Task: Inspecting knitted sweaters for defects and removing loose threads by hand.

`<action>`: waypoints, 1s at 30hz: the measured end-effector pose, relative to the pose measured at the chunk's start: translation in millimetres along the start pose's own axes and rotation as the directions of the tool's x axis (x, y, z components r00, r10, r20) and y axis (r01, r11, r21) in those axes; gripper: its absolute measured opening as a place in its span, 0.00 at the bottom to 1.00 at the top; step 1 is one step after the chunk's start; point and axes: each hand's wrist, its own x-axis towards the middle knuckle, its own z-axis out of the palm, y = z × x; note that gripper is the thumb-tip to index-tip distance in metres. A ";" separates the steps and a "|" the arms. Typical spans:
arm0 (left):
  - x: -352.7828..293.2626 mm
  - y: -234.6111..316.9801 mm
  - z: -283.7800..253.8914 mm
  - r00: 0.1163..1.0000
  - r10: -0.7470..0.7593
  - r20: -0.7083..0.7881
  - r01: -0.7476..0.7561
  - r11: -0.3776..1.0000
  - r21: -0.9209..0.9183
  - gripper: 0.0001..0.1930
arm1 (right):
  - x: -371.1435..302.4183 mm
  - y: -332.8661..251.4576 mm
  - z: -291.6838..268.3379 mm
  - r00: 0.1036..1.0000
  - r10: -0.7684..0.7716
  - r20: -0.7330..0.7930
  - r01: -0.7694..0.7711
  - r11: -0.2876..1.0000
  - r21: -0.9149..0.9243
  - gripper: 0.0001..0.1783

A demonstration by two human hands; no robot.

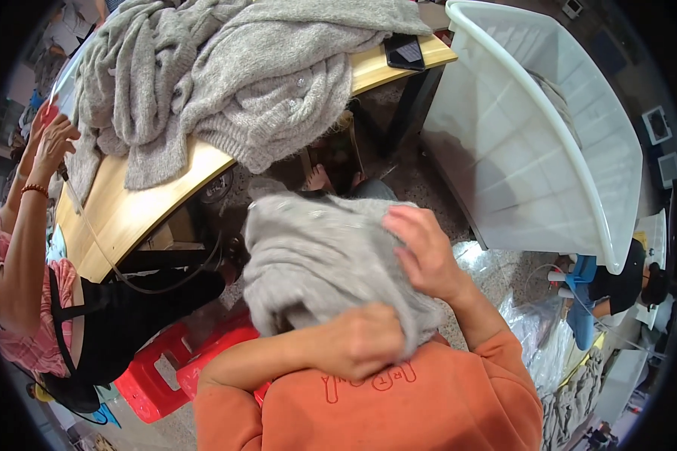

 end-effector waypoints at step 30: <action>-50.2 -58.6 -14.8 0.801 -0.441 -0.405 0.560 0.314 0.767 0.22 | -25.6 42.9 19.0 0.810 0.398 0.431 -0.529 0.813 0.244 0.13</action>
